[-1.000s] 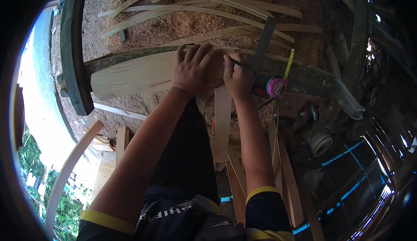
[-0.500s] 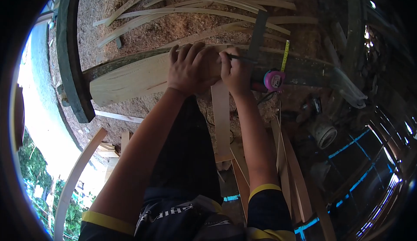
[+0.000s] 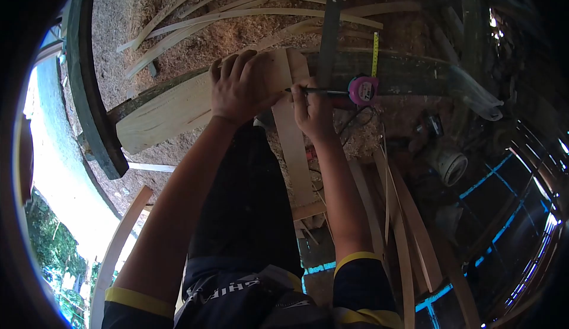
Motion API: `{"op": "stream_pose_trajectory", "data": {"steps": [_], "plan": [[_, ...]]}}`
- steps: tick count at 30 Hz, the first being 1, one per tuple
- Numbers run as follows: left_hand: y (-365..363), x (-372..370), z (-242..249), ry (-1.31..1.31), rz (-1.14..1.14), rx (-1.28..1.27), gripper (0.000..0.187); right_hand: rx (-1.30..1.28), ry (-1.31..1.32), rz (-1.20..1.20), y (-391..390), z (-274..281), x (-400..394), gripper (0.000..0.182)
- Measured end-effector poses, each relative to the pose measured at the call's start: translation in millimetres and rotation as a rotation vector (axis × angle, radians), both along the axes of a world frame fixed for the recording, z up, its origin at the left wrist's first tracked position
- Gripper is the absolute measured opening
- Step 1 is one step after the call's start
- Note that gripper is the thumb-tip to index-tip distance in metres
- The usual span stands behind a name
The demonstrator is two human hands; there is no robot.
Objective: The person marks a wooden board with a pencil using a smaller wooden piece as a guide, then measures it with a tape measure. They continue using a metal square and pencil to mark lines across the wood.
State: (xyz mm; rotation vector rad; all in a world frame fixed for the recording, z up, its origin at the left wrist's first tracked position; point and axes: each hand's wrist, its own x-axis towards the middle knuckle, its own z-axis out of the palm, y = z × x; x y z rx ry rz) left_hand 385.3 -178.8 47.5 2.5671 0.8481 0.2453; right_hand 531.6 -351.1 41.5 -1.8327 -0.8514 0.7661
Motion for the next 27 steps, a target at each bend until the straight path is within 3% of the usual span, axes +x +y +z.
{"op": "stream_pose_trajectory", "data": {"steps": [6, 22, 27], "plan": [[0, 1, -2, -0.03, -0.009, 0.028, 0.095, 0.02, -0.109, 0.073, 1, -2, 1, 0.012], [0, -2, -5, -0.027, -0.021, 0.035, 0.094, -0.036, -0.189, 0.147, 7, 10, 2, 0.01], [0, -3, -5, -0.028, -0.024, 0.019, 0.092, 0.011, -0.344, 0.182, 8, 11, 4, 0.015]]}}
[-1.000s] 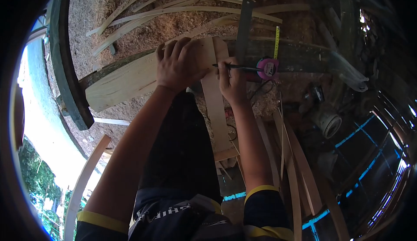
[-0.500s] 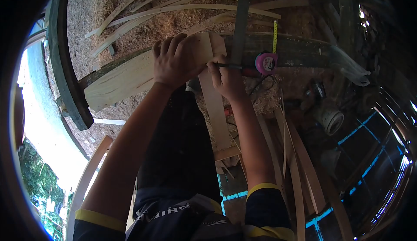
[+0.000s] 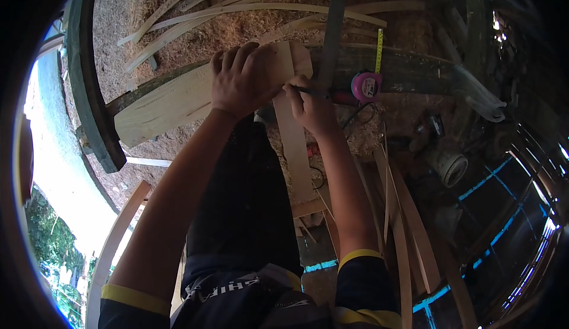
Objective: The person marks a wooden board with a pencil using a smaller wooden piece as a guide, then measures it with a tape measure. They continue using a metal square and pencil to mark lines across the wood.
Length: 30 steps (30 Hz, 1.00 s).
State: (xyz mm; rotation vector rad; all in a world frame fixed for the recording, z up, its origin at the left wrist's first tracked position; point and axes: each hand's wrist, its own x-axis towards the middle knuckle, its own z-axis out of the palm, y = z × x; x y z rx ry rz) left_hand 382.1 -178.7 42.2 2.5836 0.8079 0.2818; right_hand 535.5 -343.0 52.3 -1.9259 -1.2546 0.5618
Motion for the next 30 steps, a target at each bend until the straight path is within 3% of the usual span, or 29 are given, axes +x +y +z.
{"op": "stream_pose_trajectory", "data": {"steps": [28, 30], "plan": [[1, 1, 1, -0.022, -0.002, -0.01, 0.092, -0.005, -0.014, 0.001, 0, 0, 3, 0.013], [1, 1, 1, -0.014, -0.007, -0.005, 0.092, -0.067, 0.097, 0.01, 1, 3, 6, 0.013]]}}
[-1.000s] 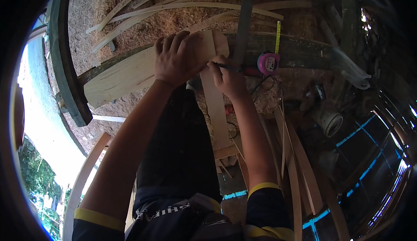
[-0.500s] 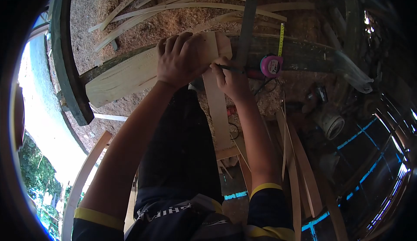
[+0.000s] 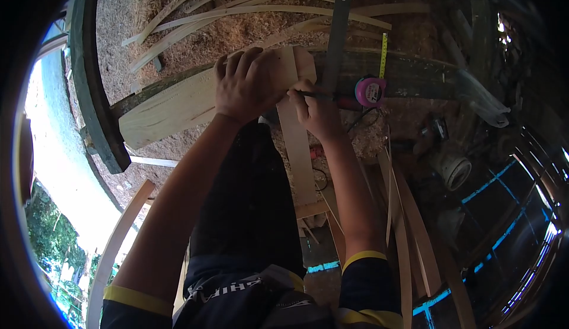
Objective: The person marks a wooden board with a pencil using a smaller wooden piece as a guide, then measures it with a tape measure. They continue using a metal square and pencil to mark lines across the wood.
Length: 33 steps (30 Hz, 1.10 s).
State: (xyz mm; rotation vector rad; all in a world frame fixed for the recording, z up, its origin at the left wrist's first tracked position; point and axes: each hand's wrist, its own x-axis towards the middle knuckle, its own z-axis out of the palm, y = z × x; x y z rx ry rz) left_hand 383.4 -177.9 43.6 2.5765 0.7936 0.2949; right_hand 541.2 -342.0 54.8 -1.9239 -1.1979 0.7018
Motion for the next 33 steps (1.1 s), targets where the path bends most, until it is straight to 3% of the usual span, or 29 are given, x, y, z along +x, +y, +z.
{"op": "stream_pose_trajectory", "data": {"steps": [6, 10, 13, 22, 24, 25, 27, 30, 33], "plan": [[1, 1, 0, 0.003, 0.0, -0.007, 0.091, 0.048, -0.093, -0.007, 0, -2, -4, 0.014], [1, -1, 0, 0.021, -0.001, 0.005, 0.092, 0.035, 0.003, -0.028, -1, -1, -3, 0.015], [1, 1, 0, 0.018, -0.001, 0.0, 0.092, 0.012, -0.046, 0.014, 0, 1, 4, 0.008], [1, 0, 1, 0.029, -0.009, 0.019, 0.093, 0.012, -0.025, 0.066, 5, 5, 6, 0.018], [0, 1, 1, 0.023, -0.014, 0.029, 0.094, -0.081, 0.208, -0.12, -4, 19, -3, 0.015], [0, 2, 1, 0.032, -0.013, 0.028, 0.094, -0.075, 0.204, -0.126, -12, 16, -7, 0.015], [1, 1, 2, 0.046, -0.016, 0.031, 0.095, 0.192, 0.006, -0.437, -35, -2, -24, 0.011], [-2, 2, 4, 0.037, -0.032, 0.054, 0.095, -0.007, -0.194, -0.441, -61, 4, -59, 0.011], [0, 2, 6, 0.014, -0.039, 0.06, 0.097, -0.09, -0.05, -0.517, -70, 10, -100, 0.034]]}}
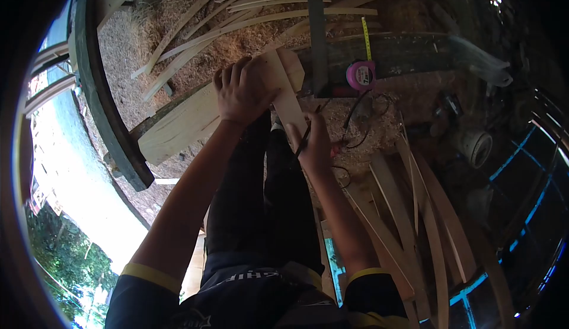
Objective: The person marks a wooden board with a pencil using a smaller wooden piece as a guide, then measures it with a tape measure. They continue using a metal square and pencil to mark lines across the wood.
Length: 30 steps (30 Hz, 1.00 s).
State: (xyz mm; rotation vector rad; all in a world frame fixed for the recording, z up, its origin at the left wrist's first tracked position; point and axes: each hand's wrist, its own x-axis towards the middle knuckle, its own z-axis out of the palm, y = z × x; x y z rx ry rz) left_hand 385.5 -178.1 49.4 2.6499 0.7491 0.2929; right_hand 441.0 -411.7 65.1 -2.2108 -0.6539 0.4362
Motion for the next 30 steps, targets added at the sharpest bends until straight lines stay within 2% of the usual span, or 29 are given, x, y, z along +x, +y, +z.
{"op": "stream_pose_trajectory", "data": {"steps": [1, 2, 4, 5, 7, 10, 14, 16, 19, 23, 29, 30], "plan": [[0, 0, 1, 0.005, -0.005, -0.003, 0.094, 0.011, 0.063, -0.041, 2, 2, -6, 0.044], [0, 0, 0, 0.009, -0.01, -0.009, 0.091, 0.02, 0.06, -0.051, 3, -1, -9, 0.044], [1, -3, -3, 0.001, -0.022, -0.012, 0.085, 0.046, 0.194, -0.156, -1, -8, -13, 0.062], [1, -4, -5, -0.003, -0.021, -0.019, 0.079, 0.051, 0.188, -0.169, -7, -10, -11, 0.062], [0, -4, -15, -0.035, -0.003, -0.029, 0.077, 0.112, -0.114, -0.278, -20, -10, -3, 0.066], [1, -5, -22, -0.044, 0.01, -0.017, 0.076, 0.082, -0.083, -0.382, -51, -6, 5, 0.068], [-3, -3, -18, 0.015, 0.009, 0.03, 0.079, 0.119, -0.104, -0.371, -72, -12, -5, 0.068], [-3, -4, -18, 0.013, 0.012, 0.036, 0.079, -0.01, -0.004, -0.397, -77, -13, -17, 0.068], [-4, -5, -17, 0.017, 0.011, 0.042, 0.079, 0.038, -0.119, -0.378, -74, -18, -35, 0.068], [-4, -6, -20, 0.012, 0.0, 0.055, 0.08, 0.011, -0.14, -0.389, -73, -16, -50, 0.068], [-4, -8, -27, 0.004, 0.008, 0.07, 0.078, 0.025, -0.116, -0.391, -86, -15, -57, 0.067], [-5, -8, -28, 0.003, 0.013, 0.064, 0.078, 0.015, -0.042, -0.425, -91, -17, -56, 0.067]]}}
